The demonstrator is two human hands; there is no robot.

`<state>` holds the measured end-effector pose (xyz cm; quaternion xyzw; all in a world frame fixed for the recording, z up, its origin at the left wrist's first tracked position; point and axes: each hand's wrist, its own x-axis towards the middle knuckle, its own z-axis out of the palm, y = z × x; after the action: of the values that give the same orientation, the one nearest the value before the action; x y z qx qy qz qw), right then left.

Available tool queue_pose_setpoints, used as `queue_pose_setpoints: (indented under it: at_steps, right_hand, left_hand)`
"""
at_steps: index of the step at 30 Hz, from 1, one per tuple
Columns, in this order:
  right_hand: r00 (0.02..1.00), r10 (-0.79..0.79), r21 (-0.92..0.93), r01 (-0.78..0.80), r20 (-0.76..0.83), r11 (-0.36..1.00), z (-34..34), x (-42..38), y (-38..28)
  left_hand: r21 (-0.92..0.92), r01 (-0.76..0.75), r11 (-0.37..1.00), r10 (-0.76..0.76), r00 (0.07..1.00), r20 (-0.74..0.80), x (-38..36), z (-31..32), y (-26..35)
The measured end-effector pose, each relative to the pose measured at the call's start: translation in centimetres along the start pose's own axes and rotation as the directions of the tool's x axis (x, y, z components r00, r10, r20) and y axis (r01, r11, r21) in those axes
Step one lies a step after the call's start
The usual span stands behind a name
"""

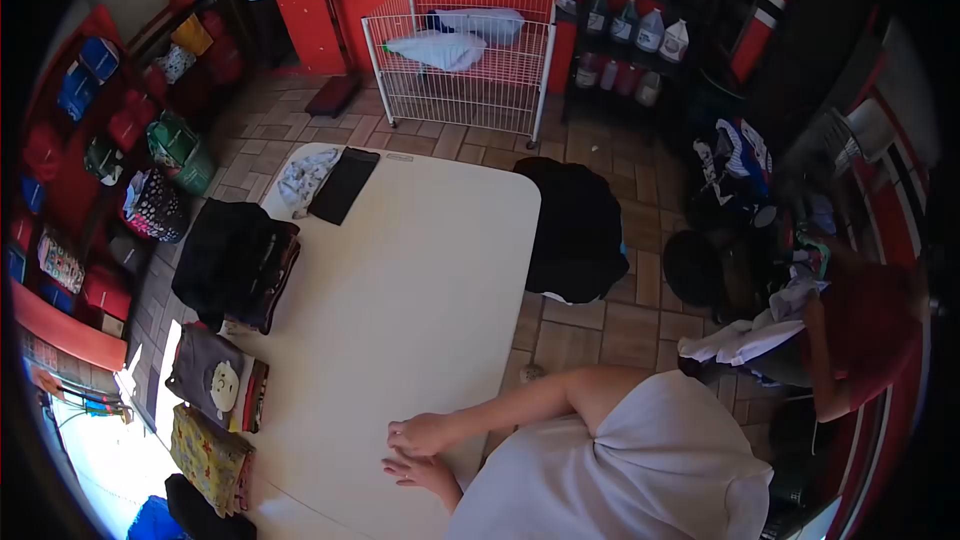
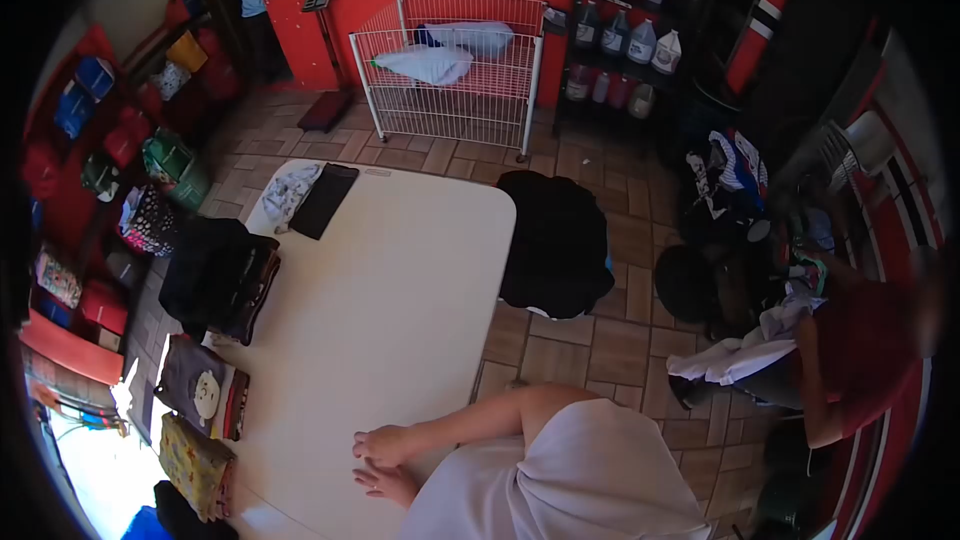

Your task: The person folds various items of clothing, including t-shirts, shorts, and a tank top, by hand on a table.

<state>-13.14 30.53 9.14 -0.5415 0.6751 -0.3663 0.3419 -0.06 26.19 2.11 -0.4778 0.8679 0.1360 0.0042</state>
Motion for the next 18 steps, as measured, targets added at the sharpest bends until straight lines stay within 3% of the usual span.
queue_pose_setpoints:
  at_steps: [2,8,10,13,15,16,18]
  right_hand:
    - [0.995,-0.047,-0.099,0.039,-0.085,0.994,-3.4,-3.8,2.6]
    - [0.907,0.182,0.02,-0.189,-0.38,0.982,-11.4,-12.2,8.1]
    - [0.821,0.25,0.064,-0.253,-0.514,0.965,-13.6,-14.6,9.5]
    - [0.67,0.279,0.068,-0.324,-0.688,0.944,-16.5,-18.1,11.9]
    - [0.526,0.293,0.098,-0.366,-0.799,0.925,-17.9,-20.6,13.2]
    - [0.511,0.301,0.098,-0.386,-0.805,0.917,-18.6,-21.8,14.2]
    - [0.3,0.363,0.205,-0.45,-0.882,0.869,-19.7,-24.4,16.2]
  left_hand:
    - [0.064,-0.05,0.997,0.049,0.999,0.007,-0.6,1.2,3.1]
    - [0.252,-0.143,0.957,0.114,0.985,0.128,1.3,1.6,10.2]
    - [0.286,-0.073,0.956,0.002,0.971,0.239,2.8,1.2,11.3]
    - [0.226,-0.09,0.97,-0.003,0.926,0.378,5.3,-0.6,13.2]
    - [0.19,-0.152,0.97,0.064,0.913,0.402,7.8,0.5,13.8]
    - [0.137,-0.227,0.964,0.156,0.904,0.398,8.5,1.1,14.7]
    - [0.057,-0.338,0.939,0.29,0.873,0.391,9.2,2.0,17.9]
